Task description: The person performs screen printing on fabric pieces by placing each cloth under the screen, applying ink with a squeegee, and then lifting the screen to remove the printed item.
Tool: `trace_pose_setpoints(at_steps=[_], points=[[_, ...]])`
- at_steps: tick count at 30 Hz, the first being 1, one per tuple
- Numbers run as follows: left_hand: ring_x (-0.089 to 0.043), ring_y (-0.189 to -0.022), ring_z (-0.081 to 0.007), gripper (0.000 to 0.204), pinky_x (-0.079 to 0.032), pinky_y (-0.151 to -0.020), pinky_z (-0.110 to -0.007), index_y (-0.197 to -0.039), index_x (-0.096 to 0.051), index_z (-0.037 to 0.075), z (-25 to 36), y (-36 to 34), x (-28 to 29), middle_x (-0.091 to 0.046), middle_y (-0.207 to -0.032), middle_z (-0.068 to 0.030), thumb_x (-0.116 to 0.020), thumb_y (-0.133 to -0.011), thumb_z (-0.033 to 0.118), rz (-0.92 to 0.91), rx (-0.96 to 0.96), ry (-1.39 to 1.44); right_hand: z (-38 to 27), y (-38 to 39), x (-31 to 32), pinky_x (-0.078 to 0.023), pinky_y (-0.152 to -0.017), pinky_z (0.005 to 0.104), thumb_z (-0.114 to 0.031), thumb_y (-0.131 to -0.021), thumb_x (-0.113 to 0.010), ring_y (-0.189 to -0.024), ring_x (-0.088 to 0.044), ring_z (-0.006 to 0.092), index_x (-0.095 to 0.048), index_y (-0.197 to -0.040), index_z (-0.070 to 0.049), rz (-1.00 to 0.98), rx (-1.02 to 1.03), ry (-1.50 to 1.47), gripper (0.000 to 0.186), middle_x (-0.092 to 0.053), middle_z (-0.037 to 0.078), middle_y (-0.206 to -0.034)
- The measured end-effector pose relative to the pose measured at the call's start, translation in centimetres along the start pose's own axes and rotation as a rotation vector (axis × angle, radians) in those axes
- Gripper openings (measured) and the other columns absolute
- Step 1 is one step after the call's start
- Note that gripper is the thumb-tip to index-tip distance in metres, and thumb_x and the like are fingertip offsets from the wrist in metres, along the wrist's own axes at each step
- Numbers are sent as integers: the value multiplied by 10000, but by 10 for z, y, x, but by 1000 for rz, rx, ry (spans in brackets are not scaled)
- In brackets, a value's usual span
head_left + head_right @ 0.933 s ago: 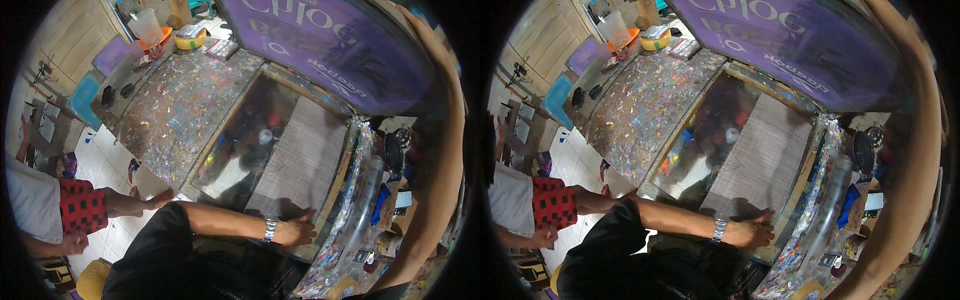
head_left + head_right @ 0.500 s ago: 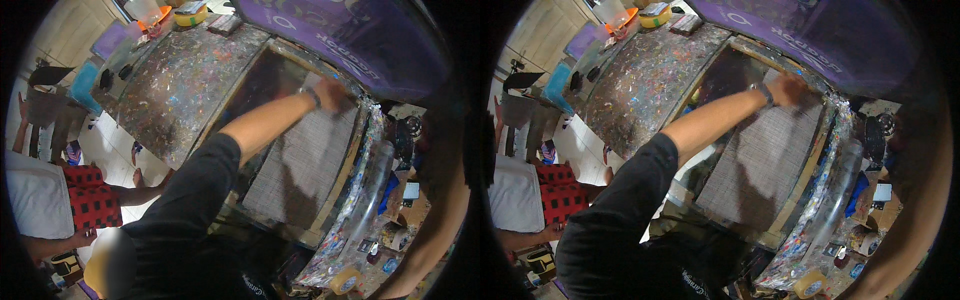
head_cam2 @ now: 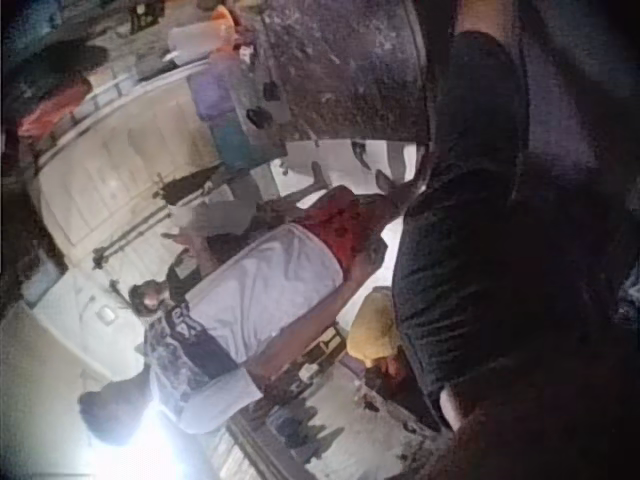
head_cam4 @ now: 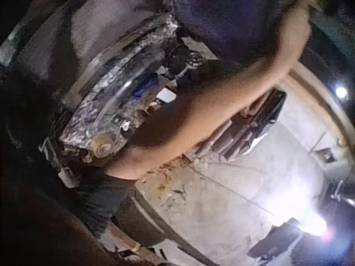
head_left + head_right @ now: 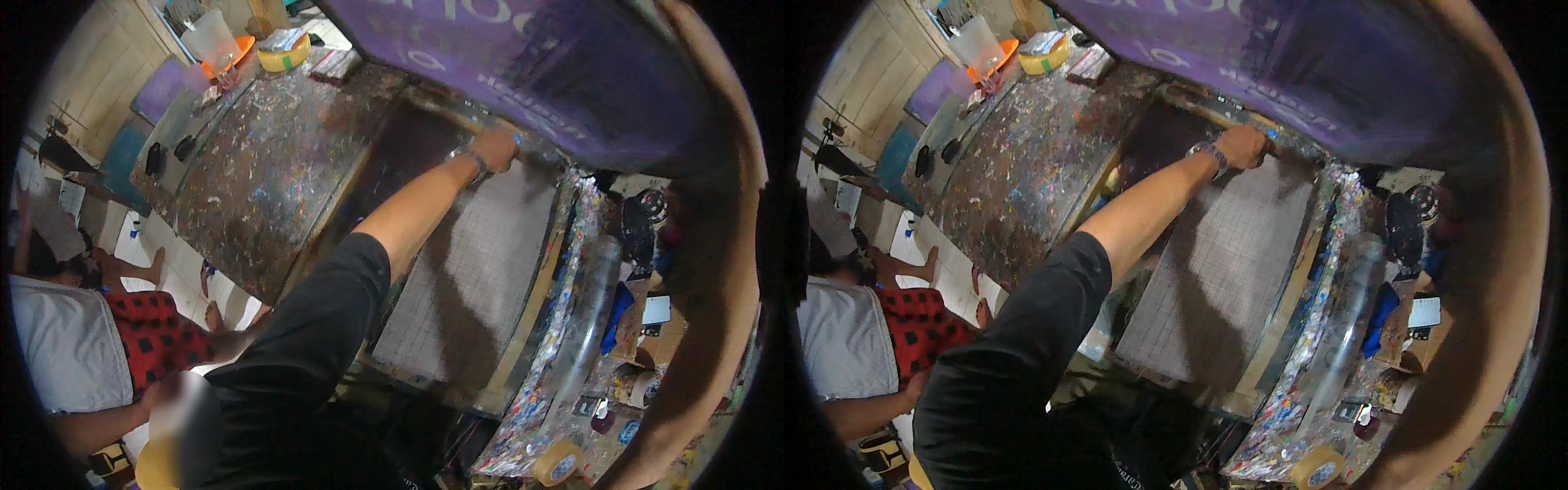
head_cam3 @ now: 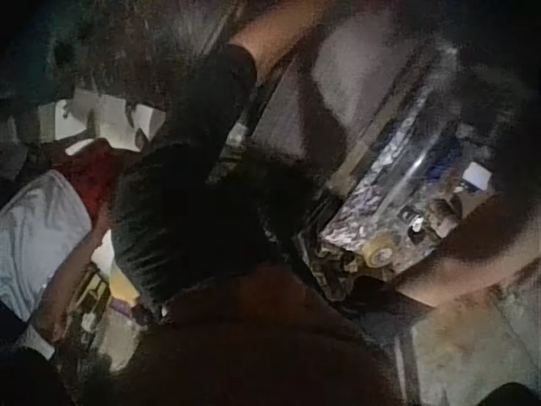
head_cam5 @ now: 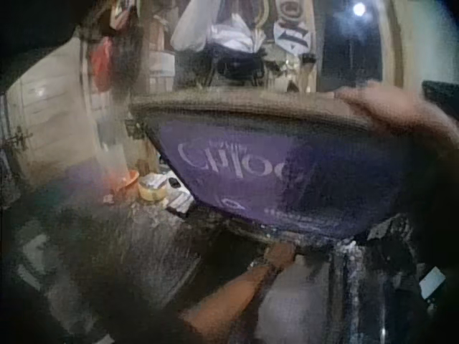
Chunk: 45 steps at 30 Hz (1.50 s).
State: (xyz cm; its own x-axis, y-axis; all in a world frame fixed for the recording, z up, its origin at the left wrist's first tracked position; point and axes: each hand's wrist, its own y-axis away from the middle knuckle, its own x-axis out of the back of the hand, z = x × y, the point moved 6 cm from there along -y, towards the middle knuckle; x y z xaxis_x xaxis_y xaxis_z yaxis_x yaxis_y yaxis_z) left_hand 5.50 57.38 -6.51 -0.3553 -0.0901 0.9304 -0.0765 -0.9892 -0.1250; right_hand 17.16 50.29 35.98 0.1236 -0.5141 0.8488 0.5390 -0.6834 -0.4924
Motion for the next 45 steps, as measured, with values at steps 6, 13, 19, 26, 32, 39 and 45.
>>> trace_pose_setpoints(at_steps=[6, 13, 19, 26, 32, 39, 45], points=[[-527, -1207, -401, 381, -412, -1043, -471, -1271, -563, 13, 65, 123, 86, -583, -1264, -214, -533, -891, 26, 477, -143, 366, 16, 36, -20, -519, -856, 432, -371, -928, -503, -949, -666, 359, -603, -1232, -97, -35, -27, -283, 422, -683, 222, -1005], [-616, -1177, -330, 389, -472, -1023, -419, -1287, -589, -3, 30, 343, 150, -620, -1288, -182, -585, -900, 29, 575, 285, 366, -16, 67, 12, -523, -852, 519, -675, -867, -519, -942, -684, 449, -732, -922, 28, 65, -33, -328, 737, -704, 277, -894], [-657, -1027, -208, 576, -561, -839, -366, -1499, -286, 13, 45, 359, 202, -592, -1272, -174, -552, -1023, 197, 840, 293, 1143, -50, 173, -13, -471, -709, 526, -550, -869, -649, -692, -631, 345, -608, -785, -60, 406, 146, -224, 499, -610, 133, -688], [-603, -1175, -305, 580, -554, -909, -451, -1428, -294, 18, 41, 444, 62, -526, -1299, -169, -600, -1008, 276, 654, 767, 1561, -103, 322, -123, -476, -801, 484, -397, -863, -702, -792, -665, 278, -595, -925, -103, -233, 198, -415, 320, -621, 93, -778], [-724, -860, -297, 405, -622, -733, -349, -1206, -431, -78, 15, 472, 7, -604, -1064, -216, -592, -1011, 238, 457, 860, 1490, -91, 373, -173, -511, -748, 478, -261, -877, -668, -823, -685, 284, -560, -1082, -142, -528, 325, -491, 260, -646, 90, -848], [-721, -884, -293, 361, -607, -766, -365, -1221, -437, -68, 18, 464, 6, -632, -1018, -196, -534, -1038, 227, 425, 854, 1480, -68, 308, -240, -411, -997, 581, -266, -865, -674, -836, -667, 257, -594, -1052, -150, 36, 423, -309, 233, -643, 76, -878], [-712, -926, -297, 449, -617, -792, -385, -1369, -319, -39, 13, 471, 1, -585, -1194, -207, -526, -1039, 185, 369, 907, 1556, -49, 177, -287, -543, -634, 482, -421, -846, -714, -706, -687, 368, -603, -998, -108, -234, 341, -364, 366, -693, 148, -753]])
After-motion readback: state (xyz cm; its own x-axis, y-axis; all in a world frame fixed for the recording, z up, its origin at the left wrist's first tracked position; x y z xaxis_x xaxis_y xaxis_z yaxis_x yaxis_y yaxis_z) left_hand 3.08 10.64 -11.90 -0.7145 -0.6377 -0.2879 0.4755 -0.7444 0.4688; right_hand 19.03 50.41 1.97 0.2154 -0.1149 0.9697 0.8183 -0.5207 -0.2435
